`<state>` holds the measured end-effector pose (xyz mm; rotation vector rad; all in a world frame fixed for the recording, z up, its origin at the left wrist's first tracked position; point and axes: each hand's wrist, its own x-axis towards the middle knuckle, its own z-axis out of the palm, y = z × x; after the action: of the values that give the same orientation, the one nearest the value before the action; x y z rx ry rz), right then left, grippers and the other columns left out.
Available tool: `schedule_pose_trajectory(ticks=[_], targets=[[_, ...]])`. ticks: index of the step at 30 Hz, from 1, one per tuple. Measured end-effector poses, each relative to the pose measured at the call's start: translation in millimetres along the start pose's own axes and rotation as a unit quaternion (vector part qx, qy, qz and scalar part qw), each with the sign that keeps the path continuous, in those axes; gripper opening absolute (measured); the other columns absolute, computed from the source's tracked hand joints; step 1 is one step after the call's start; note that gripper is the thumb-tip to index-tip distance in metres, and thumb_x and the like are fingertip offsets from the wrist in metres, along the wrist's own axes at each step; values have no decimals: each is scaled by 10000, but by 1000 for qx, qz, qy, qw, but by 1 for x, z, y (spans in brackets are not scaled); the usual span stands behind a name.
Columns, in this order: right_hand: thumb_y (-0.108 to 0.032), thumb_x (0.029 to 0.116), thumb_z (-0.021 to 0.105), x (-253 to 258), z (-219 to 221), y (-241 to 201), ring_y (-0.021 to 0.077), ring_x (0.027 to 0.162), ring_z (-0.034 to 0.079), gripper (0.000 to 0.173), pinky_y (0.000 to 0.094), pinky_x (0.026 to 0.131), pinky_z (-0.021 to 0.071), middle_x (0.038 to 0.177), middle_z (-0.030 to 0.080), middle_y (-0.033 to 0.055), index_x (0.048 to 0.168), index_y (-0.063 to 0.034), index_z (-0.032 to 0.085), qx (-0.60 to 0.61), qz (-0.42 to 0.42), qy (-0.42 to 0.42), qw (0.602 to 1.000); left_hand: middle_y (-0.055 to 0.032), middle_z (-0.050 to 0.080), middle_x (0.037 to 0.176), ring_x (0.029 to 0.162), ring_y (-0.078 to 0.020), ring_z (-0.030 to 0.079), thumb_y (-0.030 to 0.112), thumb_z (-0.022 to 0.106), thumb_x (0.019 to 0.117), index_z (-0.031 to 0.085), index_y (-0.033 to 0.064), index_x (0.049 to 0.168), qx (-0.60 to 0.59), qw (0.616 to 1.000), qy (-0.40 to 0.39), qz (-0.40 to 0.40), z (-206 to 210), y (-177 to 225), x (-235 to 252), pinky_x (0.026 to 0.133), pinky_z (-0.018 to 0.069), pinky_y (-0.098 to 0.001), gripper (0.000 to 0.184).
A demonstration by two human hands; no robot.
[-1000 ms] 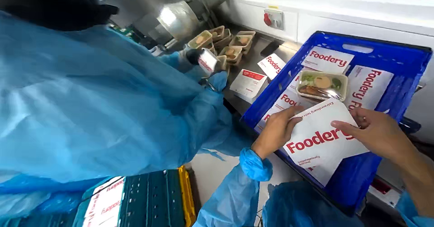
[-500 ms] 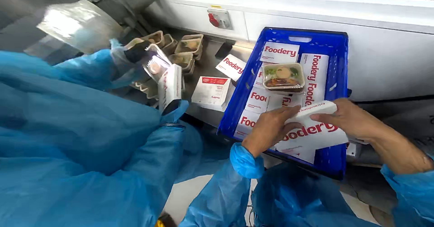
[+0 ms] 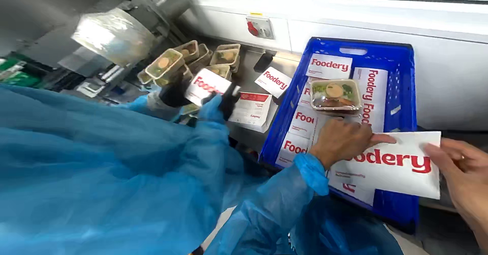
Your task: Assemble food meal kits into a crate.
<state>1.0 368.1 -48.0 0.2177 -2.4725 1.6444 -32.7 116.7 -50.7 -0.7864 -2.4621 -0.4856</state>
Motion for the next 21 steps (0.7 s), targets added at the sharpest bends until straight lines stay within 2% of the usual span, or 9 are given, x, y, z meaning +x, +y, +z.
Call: schedule_pose_trajectory(ticks=[2,4,7,9,11,13,16,19,21], targets=[[-207,878,741,-3,3,6,22,841,712,457,241,737,630,963,716,-80,1263,-61,542,74,86,-74,991,-71,638,636,612,-253,674,346,677,971,687,69,762,-8,998,-6,-69,4,-5,15,562,551,-438,347],[-259,864,783,0,12,26,66,903,729,403,296,805,635,992,754,-16,1176,-33,661,72,139,-121,980,-160,710,818,801,-330,719,290,643,1016,726,9,923,-45,972,-42,-226,7,-17,32,707,577,-520,307],[-189,907,723,29,6,61,108,902,730,285,321,812,636,982,749,26,1127,-13,672,129,195,-79,969,-268,645,1282,1227,-438,611,562,488,1040,632,-3,1327,-132,821,-109,-545,30,-95,40,1045,475,-658,650],[-114,997,625,54,-16,65,100,897,728,217,323,819,638,991,733,3,1188,-13,605,194,239,-26,951,-337,634,1239,1185,-492,612,627,548,990,637,-77,1259,-181,753,-150,-615,53,-132,19,1005,468,-689,760],[-111,1026,584,73,-34,69,87,869,732,157,314,805,642,963,738,-28,1166,-43,607,220,265,13,939,-334,643,1167,1099,-458,636,533,691,948,619,-112,1228,-240,716,-156,-636,76,-142,4,969,500,-637,706],[-120,1021,583,86,-43,81,78,857,729,154,301,789,641,953,735,-33,1156,-52,610,224,264,30,938,-294,648,1176,1040,-378,660,368,737,957,572,-97,1293,-298,678,-88,-666,93,-138,-3,932,544,-547,597],[-118,1023,583,97,-45,88,57,848,725,153,274,771,641,952,729,-42,1164,-64,607,216,260,46,940,-202,631,1103,847,-249,627,252,645,1023,499,-41,1352,-396,581,63,-708,98,-116,-4,747,560,-428,464],[-108,1040,549,94,-47,85,65,860,733,144,284,786,645,958,740,-38,1168,-70,602,249,258,35,933,-163,650,1062,876,-241,654,206,509,1075,525,-9,1264,-455,513,276,-674,84,-112,-3,732,575,-441,287],[-115,1050,533,83,-45,84,77,866,735,159,295,787,646,968,738,-29,1192,-71,589,273,268,33,923,-163,655,1167,1016,-276,662,308,512,1068,533,32,1343,-514,417,357,-659,93,-106,-6,863,572,-498,390]])
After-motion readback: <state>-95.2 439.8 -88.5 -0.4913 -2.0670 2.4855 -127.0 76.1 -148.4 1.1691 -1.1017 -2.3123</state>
